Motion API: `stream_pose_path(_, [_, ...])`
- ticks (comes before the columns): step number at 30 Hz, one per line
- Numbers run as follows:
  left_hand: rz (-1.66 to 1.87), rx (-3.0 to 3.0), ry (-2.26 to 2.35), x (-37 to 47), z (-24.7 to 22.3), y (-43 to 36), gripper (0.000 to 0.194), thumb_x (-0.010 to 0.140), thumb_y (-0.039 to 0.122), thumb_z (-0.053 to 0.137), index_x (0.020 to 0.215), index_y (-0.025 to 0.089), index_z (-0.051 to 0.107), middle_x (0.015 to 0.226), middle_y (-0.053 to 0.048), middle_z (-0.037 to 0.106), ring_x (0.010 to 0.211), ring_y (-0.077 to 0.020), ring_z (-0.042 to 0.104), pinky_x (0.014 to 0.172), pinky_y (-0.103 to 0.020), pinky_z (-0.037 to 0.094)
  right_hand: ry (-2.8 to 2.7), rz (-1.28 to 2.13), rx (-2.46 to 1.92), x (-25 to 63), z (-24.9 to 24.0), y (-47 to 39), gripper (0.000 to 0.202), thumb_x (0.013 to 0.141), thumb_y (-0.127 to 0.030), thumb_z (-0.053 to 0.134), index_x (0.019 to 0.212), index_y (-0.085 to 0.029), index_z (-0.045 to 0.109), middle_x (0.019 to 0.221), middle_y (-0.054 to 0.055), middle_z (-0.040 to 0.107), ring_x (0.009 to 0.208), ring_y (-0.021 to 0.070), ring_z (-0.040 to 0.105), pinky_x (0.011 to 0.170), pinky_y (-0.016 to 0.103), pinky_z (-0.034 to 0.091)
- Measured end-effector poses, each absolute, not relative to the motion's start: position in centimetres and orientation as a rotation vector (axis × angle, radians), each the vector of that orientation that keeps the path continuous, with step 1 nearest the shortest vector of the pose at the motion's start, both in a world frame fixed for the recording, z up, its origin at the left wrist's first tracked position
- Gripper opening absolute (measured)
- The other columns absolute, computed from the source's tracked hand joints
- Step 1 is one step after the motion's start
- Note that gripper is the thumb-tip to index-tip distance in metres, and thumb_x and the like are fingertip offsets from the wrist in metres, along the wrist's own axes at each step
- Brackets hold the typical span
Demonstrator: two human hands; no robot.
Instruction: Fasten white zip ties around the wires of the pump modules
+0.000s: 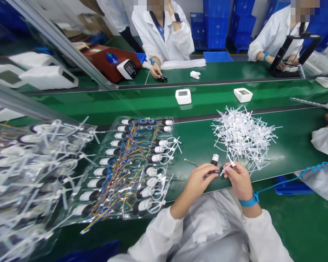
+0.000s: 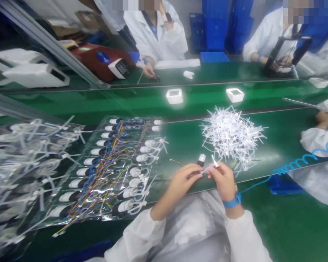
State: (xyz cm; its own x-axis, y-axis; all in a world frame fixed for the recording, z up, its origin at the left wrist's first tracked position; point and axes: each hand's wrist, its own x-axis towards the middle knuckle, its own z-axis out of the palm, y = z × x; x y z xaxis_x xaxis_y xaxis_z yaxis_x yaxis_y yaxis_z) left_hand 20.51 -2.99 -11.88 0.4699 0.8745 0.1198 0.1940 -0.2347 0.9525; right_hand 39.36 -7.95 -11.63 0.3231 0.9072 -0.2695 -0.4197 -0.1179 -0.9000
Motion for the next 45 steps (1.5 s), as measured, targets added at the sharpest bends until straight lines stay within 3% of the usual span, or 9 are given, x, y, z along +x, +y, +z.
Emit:
stream_pose_path(4, [0.864, 1.649, 0.942, 20.2, -11.8, -2.9, 0.023, 0.102, 0.025, 0.074, 0.121, 0.023, 0.085, 0.117, -0.009, 0.084, 0.1, -0.0219, 0.08, 0.089, -0.031, 0.064, -0.44, 1.204, -1.266, 38.7, -11.6, -8.0, 0.037, 0.072, -0.04, 0.102, 0.098, -0.021, 0.085, 0.087, 0.004, 0.079, 0.076, 0.0198, 0.069, 0.069, 0.033, 0.057])
stream_pose_path(6, [0.871, 1.606, 0.969, 20.2, -11.9, -2.9, 0.02, 0.1, 0.025, 0.076, 0.118, 0.022, 0.084, 0.114, -0.008, 0.085, 0.095, -0.0207, 0.08, 0.086, -0.03, 0.064, -0.417, 1.191, -1.272, 38.2, -11.6, -8.0, 0.037, 0.072, -0.04, 0.101, 0.099, -0.02, 0.085, 0.087, 0.004, 0.078, 0.075, 0.019, 0.067, 0.067, 0.032, 0.055])
stream_pose_path(11, [0.903, 1.626, 0.931, 20.2, -11.7, -2.8, 0.015, 0.103, 0.024, 0.071, 0.108, 0.022, 0.085, 0.117, -0.009, 0.085, 0.105, -0.0227, 0.08, 0.092, -0.031, 0.064, -0.405, 1.196, -1.21, 36.9, -11.7, -7.9, 0.032, 0.073, -0.04, 0.1, 0.091, -0.021, 0.082, 0.088, 0.004, 0.076, 0.07, 0.0164, 0.059, 0.062, 0.03, 0.05])
stream_pose_path(15, [0.905, 1.67, 0.911, 20.2, -11.3, -2.7, 0.017, 0.106, 0.024, 0.069, 0.109, 0.023, 0.086, 0.11, -0.007, 0.086, 0.1, -0.0222, 0.08, 0.093, -0.031, 0.062, -0.5, 1.111, -1.209, 35.9, -12.2, -8.0, 0.026, 0.08, -0.04, 0.096, 0.093, -0.022, 0.081, 0.086, 0.003, 0.074, 0.074, 0.0179, 0.061, 0.069, 0.032, 0.053])
stream_pose_path(19, [0.923, 1.698, 0.86, 20.1, -11.2, -2.8, 0.02, 0.109, 0.026, 0.067, 0.116, 0.023, 0.086, 0.114, -0.009, 0.085, 0.106, -0.0232, 0.079, 0.099, -0.034, 0.061, -0.571, 0.984, -1.248, 35.3, -12.4, -8.4, 0.024, 0.091, -0.04, 0.089, 0.107, -0.023, 0.083, 0.102, 0.006, 0.079, 0.082, 0.0198, 0.066, 0.076, 0.033, 0.056])
stream_pose_path(25, [0.903, 1.651, 0.928, 20.2, -11.0, -3.1, 0.021, 0.109, 0.036, 0.069, 0.111, 0.021, 0.084, 0.108, -0.008, 0.084, 0.092, -0.0211, 0.077, 0.083, -0.029, 0.06, -0.746, 0.786, -1.424, 34.6, -11.9, -9.1, 0.023, 0.096, -0.045, 0.084, 0.102, -0.023, 0.083, 0.102, 0.007, 0.081, 0.097, 0.0278, 0.072, 0.092, 0.04, 0.057])
stream_pose_path(30, [0.933, 1.696, 0.896, 20.1, -10.8, -3.0, 0.025, 0.111, 0.038, 0.065, 0.111, 0.021, 0.084, 0.107, -0.009, 0.084, 0.094, -0.0223, 0.077, 0.087, -0.031, 0.06, -0.895, 0.743, -1.415, 34.3, -11.2, -9.0, 0.019, 0.101, -0.043, 0.077, 0.095, -0.026, 0.084, 0.099, 0.007, 0.075, 0.095, 0.0274, 0.068, 0.087, 0.04, 0.055])
stream_pose_path(37, [0.95, 1.728, 0.884, 20.1, -10.7, -3.0, 0.026, 0.113, 0.035, 0.063, 0.107, 0.02, 0.083, 0.1, -0.008, 0.082, 0.091, -0.021, 0.076, 0.086, -0.031, 0.06, -0.969, 0.884, -1.36, 35.4, -10.5, -8.6, 0.02, 0.098, -0.043, 0.08, 0.09, -0.025, 0.082, 0.089, 0.005, 0.072, 0.084, 0.0245, 0.065, 0.078, 0.037, 0.055])
stream_pose_path(45, [0.97, 1.753, 0.828, 19.9, -11.3, -3.2, 0.024, 0.11, 0.029, 0.067, 0.125, 0.021, 0.084, 0.118, -0.013, 0.083, 0.109, -0.024, 0.079, 0.098, -0.036, 0.064, -0.909, 1.098, -1.337, 38.1, -11.6, -8.2, 0.03, 0.092, -0.053, 0.087, 0.094, -0.024, 0.076, 0.083, 0.003, 0.071, 0.08, 0.0228, 0.064, 0.072, 0.034, 0.054])
